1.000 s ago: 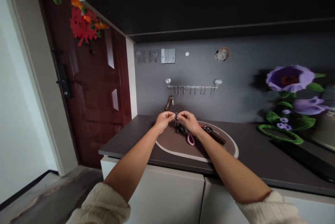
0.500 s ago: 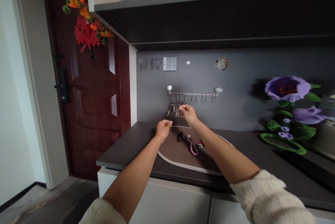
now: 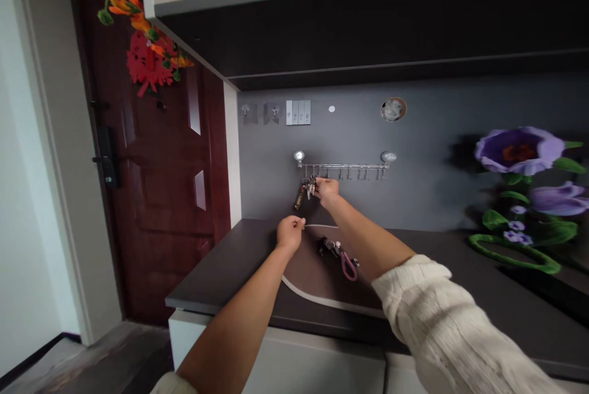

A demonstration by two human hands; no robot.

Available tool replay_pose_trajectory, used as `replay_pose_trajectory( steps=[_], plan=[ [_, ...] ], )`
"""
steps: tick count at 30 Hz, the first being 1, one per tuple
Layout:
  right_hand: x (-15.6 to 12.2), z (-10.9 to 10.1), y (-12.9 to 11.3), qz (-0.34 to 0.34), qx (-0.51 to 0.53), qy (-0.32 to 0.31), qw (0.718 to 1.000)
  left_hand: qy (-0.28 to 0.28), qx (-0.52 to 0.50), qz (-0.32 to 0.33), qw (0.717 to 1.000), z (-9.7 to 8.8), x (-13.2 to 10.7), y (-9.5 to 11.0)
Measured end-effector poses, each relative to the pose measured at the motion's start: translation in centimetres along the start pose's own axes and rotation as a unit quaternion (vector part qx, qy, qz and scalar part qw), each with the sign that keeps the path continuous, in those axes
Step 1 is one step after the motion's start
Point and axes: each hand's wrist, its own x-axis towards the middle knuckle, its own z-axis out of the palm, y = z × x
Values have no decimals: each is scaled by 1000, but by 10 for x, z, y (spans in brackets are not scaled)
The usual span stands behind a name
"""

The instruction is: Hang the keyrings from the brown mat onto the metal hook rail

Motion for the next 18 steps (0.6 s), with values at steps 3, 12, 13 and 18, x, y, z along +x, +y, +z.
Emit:
replay_pose_trajectory(
  steps=[3, 12, 13, 18],
  plan=[
    [5, 2, 4, 7, 10, 9, 1000, 2, -1, -1, 1000, 0, 0, 1],
    [15, -4, 19, 6, -6, 10, 1000, 6, 0, -2, 1000, 1, 2, -4],
    [15, -6, 20, 4, -11, 8, 1000, 6, 0, -2, 1000, 1, 3, -4],
    [11, -12, 20, 0, -23, 2, 1000, 4, 2, -1, 1000, 2, 2, -7]
  ],
)
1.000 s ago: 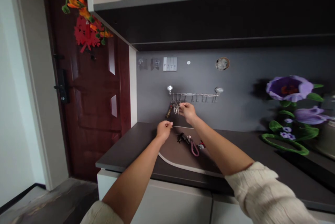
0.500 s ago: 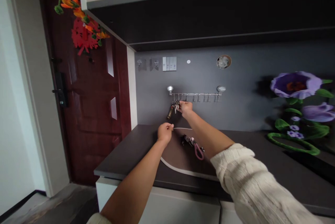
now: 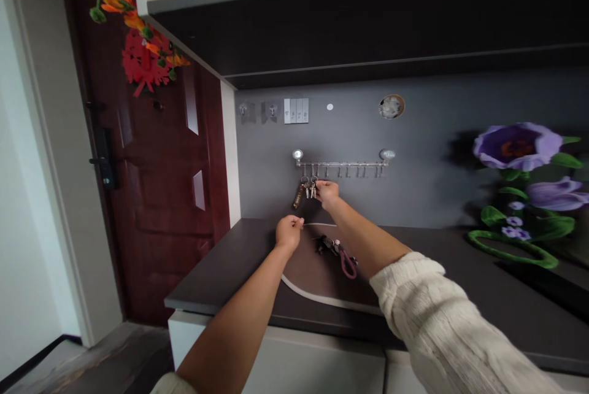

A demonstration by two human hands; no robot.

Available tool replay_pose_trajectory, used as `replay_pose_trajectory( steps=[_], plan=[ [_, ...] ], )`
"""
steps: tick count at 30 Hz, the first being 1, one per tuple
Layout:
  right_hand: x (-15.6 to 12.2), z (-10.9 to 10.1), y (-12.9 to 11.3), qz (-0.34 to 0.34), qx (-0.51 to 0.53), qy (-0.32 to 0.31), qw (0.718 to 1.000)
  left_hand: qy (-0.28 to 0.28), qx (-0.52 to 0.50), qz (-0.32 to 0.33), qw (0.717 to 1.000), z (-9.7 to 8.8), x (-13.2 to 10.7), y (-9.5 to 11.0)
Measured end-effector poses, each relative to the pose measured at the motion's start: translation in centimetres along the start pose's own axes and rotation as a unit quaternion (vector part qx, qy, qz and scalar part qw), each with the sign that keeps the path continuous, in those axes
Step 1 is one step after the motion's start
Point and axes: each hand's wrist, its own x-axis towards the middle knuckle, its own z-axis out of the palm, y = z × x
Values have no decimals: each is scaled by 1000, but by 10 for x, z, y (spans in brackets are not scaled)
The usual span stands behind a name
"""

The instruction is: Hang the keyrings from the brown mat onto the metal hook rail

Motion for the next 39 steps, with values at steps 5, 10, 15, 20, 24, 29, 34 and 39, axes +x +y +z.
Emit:
replay_pose_trajectory(
  steps=[5, 10, 15, 20, 24, 29, 34, 39],
  plan=[
    [-8, -6, -5, 6, -1, -11, 1000, -9, 13, 1, 1000, 0, -1, -1],
    [-19, -16, -10, 9, -20, -15, 1000, -13, -13, -7, 1000, -1, -2, -1],
    [-38, -31, -14, 22, -15, -44, 999, -40, -39, -11, 998, -3, -5, 1],
    [-63, -49, -10, 16, -24, -82, 996, -113, -26, 35, 993, -4, -11, 8],
    [-80, -65, 1, -2, -65, -102, 993, -194, 1, 72, 978, -6, -18, 14],
    [-91, -84, 16, -37, -128, -124, 983, -278, 1, 62, 959, -10, -25, 18],
    [-91, -92, 23, -100, -218, -133, 962, -297, 67, 81, 949, -15, -26, 20],
    [-88, -95, 24, -119, -262, -120, 950, -310, 122, 112, 936, -21, -25, 24]
  ],
)
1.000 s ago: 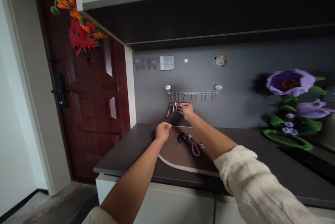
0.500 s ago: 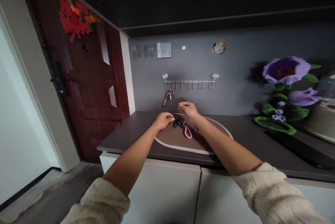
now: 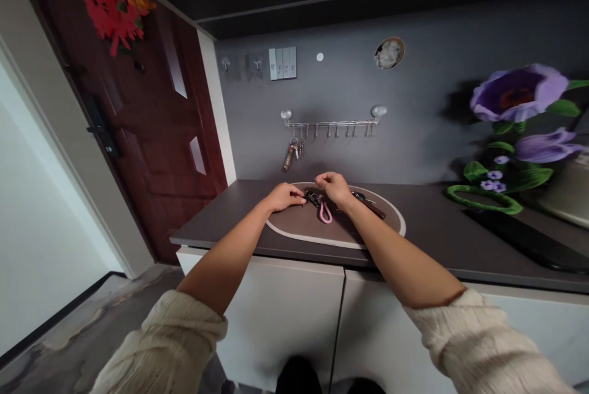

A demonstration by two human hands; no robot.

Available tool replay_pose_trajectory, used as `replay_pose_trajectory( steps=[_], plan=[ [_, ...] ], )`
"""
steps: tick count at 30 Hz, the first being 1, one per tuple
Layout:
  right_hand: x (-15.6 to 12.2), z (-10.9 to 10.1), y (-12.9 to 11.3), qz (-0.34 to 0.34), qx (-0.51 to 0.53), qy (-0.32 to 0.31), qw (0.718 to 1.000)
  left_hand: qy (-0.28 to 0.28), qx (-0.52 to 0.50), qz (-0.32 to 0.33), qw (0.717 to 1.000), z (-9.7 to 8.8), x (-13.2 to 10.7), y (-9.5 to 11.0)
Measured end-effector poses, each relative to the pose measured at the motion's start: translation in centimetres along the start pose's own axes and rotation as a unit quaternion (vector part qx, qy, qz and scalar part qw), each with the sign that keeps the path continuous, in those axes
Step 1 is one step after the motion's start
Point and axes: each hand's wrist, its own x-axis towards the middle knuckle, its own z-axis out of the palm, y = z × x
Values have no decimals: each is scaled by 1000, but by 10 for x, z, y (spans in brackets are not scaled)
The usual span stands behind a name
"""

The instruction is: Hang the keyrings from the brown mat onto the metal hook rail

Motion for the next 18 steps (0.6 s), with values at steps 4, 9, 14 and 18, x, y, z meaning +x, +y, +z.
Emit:
replay_pose_trajectory(
  steps=[4, 9, 14, 18],
  plan=[
    [-1, 0, 0, -5, -16, -6, 1000, 14, 8, 13, 1000, -2, 1, -1],
    [-4, 0, -5, 7, -11, -5, 1000, 74, -4, -16, 997, -1, 5, -8],
    [-7, 1, -10, 36, 13, -21, 999, 121, -74, -42, 989, -1, 7, -7],
    [-8, 1, -12, 32, 15, -27, 999, 152, -139, -54, 977, -2, 6, -2]
  ],
)
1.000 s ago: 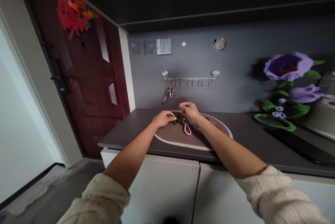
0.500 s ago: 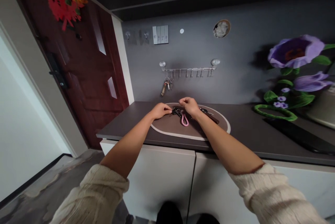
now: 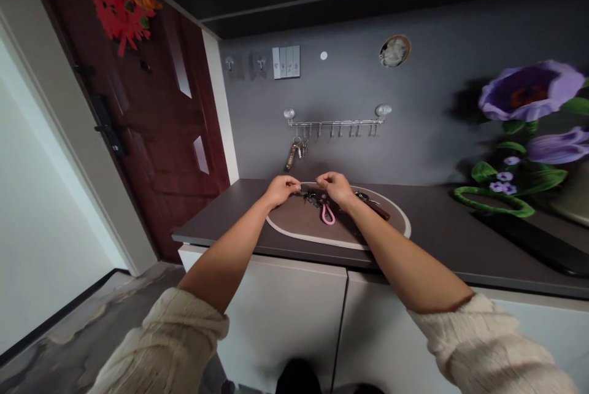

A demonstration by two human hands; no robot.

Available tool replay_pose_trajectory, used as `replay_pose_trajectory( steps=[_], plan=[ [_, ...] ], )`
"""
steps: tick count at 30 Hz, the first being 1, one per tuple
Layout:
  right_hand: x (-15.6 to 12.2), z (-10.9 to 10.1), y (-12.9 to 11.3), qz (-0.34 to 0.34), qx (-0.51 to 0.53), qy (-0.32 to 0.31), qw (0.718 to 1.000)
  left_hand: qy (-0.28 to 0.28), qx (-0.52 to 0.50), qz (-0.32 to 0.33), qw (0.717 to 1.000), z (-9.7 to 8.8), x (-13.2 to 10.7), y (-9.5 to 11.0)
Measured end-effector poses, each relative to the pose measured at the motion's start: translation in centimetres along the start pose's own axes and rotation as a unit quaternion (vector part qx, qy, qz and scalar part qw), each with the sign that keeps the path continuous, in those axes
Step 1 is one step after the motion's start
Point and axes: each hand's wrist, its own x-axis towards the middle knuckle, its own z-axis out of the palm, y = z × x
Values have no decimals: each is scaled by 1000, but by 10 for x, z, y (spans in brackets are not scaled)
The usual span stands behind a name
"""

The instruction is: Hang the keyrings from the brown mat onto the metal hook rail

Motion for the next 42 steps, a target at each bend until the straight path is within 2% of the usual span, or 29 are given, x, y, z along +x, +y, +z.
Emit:
replay_pose_trajectory(
  steps=[8, 13, 17, 23, 28, 36, 42],
  plan=[
    [2, 1, 4, -53, -37, -26, 998, 59, -157, -30, 985, 0, 4, 0],
    [1, 3, 1, -98, -53, -68, 991, 66, -229, -46, 970, -1, 6, 1],
    [-1, 5, -1, -130, -95, -70, 985, 61, -272, -61, 958, 0, 5, 4],
    [-3, 6, -4, -153, -130, -47, 978, 41, -304, -68, 949, 1, 3, 7],
    [-2, 5, -4, -161, -138, -53, 976, 35, -323, -65, 944, 0, 3, 5],
    [-3, 4, -4, -163, -119, -56, 978, 39, -336, -75, 938, -2, 1, 11],
    [-2, 3, -5, -153, -64, -52, 985, 33, -368, -83, 926, -2, 2, 11]
  ],
)
